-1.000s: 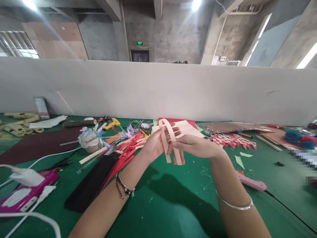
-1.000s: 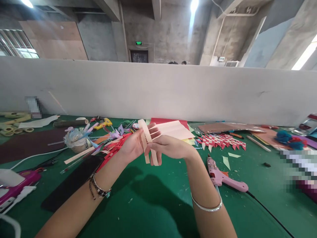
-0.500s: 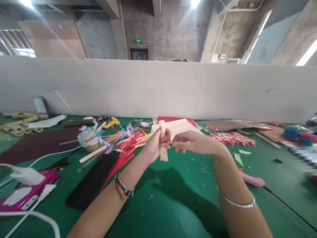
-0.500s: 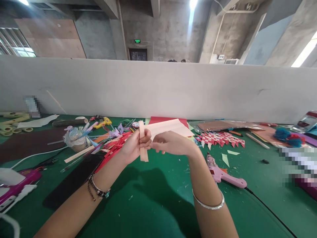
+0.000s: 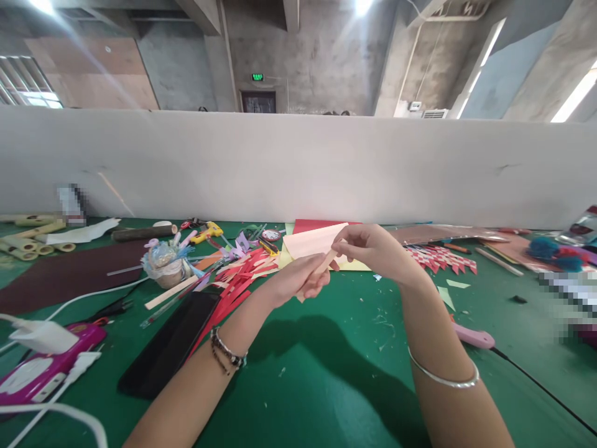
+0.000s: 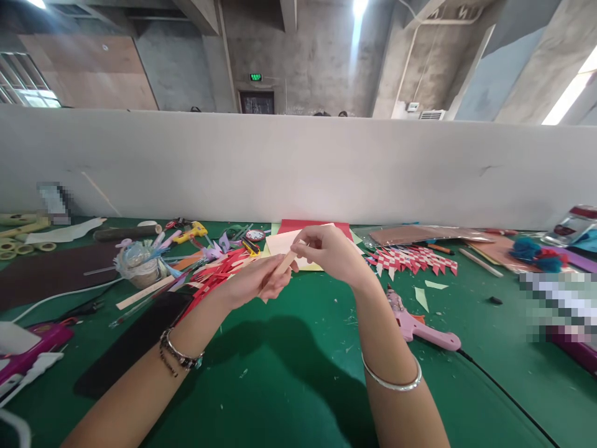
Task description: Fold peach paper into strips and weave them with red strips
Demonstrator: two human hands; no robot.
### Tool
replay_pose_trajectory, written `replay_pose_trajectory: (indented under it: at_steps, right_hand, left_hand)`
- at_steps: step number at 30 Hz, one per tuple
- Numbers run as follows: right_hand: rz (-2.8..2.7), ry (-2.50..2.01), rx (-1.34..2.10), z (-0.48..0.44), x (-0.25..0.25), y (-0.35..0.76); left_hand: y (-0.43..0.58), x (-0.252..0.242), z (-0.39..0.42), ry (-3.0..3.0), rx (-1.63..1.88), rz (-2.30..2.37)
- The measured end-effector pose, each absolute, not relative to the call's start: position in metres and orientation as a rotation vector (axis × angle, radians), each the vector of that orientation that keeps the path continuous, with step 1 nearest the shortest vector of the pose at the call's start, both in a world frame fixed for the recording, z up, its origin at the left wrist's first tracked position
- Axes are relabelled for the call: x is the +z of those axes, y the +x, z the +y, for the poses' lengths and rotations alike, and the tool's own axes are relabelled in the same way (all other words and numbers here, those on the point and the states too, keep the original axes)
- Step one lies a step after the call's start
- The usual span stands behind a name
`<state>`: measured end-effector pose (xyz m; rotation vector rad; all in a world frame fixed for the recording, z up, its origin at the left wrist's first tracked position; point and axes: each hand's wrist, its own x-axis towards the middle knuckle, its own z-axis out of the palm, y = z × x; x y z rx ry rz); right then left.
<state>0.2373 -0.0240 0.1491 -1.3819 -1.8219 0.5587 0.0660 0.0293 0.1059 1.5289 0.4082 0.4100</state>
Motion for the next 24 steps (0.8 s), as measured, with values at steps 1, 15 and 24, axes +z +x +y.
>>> replay_pose_trajectory:
  at_steps: [1,15,24]
  right_hand:
    - [-1.786,-1.391,0.543,-0.025,0.15,0.24]
    - [-1.77,-1.573,0.228,-0.031,0.15,0.259]
    - [-2.246,-1.457,0.424,-0.025,0.147,0.22]
  left_hand:
    - [0.064,0.107,0.03,1.628,0.442,0.454]
    - [0.037,0.129,0.04,2.328,0.666,0.732]
    - [0.04,0.127,0.036,2.463,0.607,0.66]
